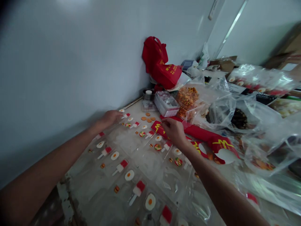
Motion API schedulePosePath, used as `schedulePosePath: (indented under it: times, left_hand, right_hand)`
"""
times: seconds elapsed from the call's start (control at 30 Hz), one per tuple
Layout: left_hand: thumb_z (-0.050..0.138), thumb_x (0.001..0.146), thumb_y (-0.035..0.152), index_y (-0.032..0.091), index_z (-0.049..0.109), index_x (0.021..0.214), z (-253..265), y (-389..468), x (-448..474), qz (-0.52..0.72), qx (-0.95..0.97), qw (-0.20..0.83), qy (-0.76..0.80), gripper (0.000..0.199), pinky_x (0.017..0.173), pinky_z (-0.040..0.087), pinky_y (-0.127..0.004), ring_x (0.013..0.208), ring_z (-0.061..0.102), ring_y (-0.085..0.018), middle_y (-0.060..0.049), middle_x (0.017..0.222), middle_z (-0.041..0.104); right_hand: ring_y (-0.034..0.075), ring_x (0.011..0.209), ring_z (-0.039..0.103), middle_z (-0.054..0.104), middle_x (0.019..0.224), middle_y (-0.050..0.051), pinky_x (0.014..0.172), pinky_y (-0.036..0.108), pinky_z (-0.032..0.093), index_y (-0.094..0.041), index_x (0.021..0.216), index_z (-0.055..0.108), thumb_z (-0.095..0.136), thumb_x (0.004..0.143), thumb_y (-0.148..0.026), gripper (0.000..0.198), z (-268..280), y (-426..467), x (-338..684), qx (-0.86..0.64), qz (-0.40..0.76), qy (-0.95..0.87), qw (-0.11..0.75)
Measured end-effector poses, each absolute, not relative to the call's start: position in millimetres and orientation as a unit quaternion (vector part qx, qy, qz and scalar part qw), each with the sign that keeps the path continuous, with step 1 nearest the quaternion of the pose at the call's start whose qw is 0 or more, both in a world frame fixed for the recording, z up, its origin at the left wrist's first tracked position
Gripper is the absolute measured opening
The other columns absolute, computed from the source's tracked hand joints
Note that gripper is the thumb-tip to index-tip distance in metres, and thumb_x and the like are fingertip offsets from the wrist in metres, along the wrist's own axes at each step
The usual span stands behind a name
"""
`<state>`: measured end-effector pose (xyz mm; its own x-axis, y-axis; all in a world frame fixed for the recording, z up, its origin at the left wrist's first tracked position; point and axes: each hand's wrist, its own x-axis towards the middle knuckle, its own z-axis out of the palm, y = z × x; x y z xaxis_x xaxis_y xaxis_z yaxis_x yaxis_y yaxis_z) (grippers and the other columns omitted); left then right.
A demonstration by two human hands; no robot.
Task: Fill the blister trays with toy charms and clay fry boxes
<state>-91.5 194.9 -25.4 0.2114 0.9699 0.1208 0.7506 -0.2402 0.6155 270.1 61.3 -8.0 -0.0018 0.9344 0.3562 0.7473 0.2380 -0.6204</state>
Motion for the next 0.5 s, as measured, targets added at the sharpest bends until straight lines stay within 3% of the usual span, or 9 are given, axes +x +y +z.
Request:
schedulePosePath:
  times: [0.13, 0.23, 0.33, 0.43, 0.5]
  left_hand:
    - [0.071, 0.078, 0.016, 0.018, 0.074, 0.073, -19.0, 200.8, -90.1, 0.231, 0.738, 0.184, 0.607, 0.007, 0.077, 0.04, -0.029, 0.075, 0.059, -0.02, -0.003, 0.069, 0.069]
    - [0.073, 0.074, 0.011, 0.017, 0.076, 0.074, -18.8, 205.4, -87.9, 0.206, 0.738, 0.18, 0.617, 0.006, 0.076, 0.04, -0.029, 0.068, 0.058, -0.017, -0.003, 0.068, 0.07]
    - [0.076, 0.068, 0.011, 0.021, 0.076, 0.07, -19.7, 209.9, -85.5, 0.192, 0.74, 0.17, 0.622, 0.01, 0.073, 0.04, -0.028, 0.071, 0.062, -0.019, -0.004, 0.07, 0.072]
    - [0.078, 0.066, 0.012, 0.022, 0.077, 0.068, -14.7, 215.5, -84.1, 0.2, 0.728, 0.145, 0.639, 0.011, 0.074, 0.041, -0.03, 0.077, 0.065, -0.022, -0.006, 0.073, 0.073]
    - [0.081, 0.063, 0.013, 0.023, 0.077, 0.066, -7.2, 218.7, -83.0, 0.212, 0.716, 0.126, 0.653, 0.011, 0.076, 0.043, -0.033, 0.08, 0.066, -0.025, -0.006, 0.071, 0.071]
  right_hand:
    - [0.025, 0.093, 0.072, 0.078, 0.102, 0.012, 0.083, 0.033, 0.05, -0.016, 0.104, 0.078, 0.052, 0.095, -0.019, 0.028, -3.3, 119.0, 255.6, -0.612, 0.059, -0.761, 0.208]
    - [0.028, 0.102, 0.07, 0.077, 0.108, 0.015, 0.089, 0.034, 0.051, -0.016, 0.099, 0.078, 0.058, 0.091, -0.012, 0.022, -6.6, 156.7, 233.8, -0.601, 0.068, -0.791, 0.092]
    - [0.027, 0.101, 0.07, 0.076, 0.104, 0.015, 0.089, 0.037, 0.053, -0.013, 0.092, 0.076, 0.07, 0.087, -0.015, 0.008, -14.9, 180.9, 221.9, -0.601, 0.083, -0.793, 0.055]
    - [0.022, 0.098, 0.069, 0.073, 0.104, 0.009, 0.09, 0.041, 0.056, -0.014, 0.098, 0.071, 0.07, 0.093, -0.027, 0.014, -23.5, 192.7, 221.0, -0.607, 0.089, -0.789, 0.03]
    - [0.023, 0.098, 0.069, 0.073, 0.1, 0.01, 0.09, 0.04, 0.055, -0.014, 0.092, 0.072, 0.071, 0.09, -0.022, 0.008, -27.4, 195.1, 222.9, -0.61, 0.09, -0.787, 0.033]
